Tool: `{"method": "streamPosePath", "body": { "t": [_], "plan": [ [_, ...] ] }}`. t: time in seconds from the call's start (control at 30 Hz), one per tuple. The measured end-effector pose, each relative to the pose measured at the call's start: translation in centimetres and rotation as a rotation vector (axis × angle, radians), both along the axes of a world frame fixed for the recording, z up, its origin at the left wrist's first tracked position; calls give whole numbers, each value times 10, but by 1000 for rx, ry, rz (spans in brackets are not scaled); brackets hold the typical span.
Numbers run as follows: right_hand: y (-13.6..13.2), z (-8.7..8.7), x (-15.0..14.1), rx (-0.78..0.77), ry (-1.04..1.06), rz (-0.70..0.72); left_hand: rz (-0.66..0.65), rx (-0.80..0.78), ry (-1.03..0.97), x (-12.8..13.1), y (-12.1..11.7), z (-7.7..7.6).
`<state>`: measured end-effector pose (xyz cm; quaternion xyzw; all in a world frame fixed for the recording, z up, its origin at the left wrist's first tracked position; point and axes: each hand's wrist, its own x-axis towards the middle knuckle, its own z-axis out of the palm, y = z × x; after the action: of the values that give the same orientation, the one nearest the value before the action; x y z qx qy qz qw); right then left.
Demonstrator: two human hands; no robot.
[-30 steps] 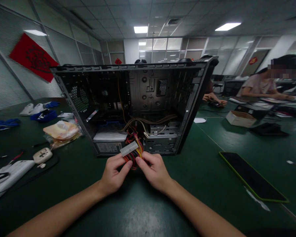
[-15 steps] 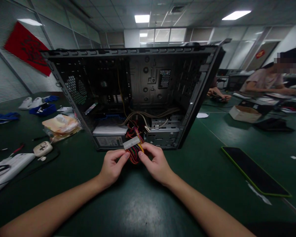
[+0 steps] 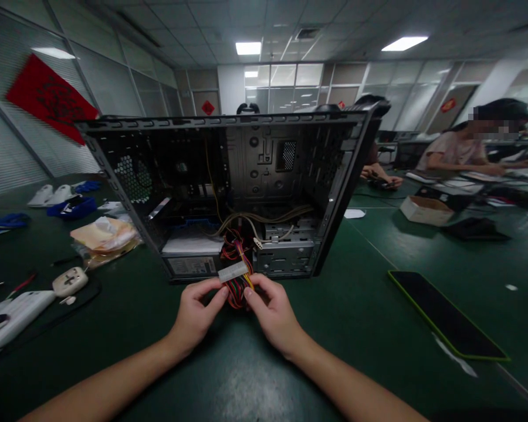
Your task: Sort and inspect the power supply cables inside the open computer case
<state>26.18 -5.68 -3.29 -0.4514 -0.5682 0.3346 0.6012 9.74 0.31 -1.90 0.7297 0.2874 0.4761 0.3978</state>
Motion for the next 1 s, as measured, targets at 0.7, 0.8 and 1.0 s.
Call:
{"method": "streamPosePath", "body": {
  "t": [0.7, 0.8, 1.0],
  "plan": [
    [2, -5, -3, -45, 14, -6, 6, -202, -56, -1, -5, -3],
    [2, -5, -2, -35, 16, -3, -83, -218, -75, -1, -4, 0],
    [6, -8, 1, -34, 63, 5, -346, -295, -76, 2, -4, 8]
  ]
}}
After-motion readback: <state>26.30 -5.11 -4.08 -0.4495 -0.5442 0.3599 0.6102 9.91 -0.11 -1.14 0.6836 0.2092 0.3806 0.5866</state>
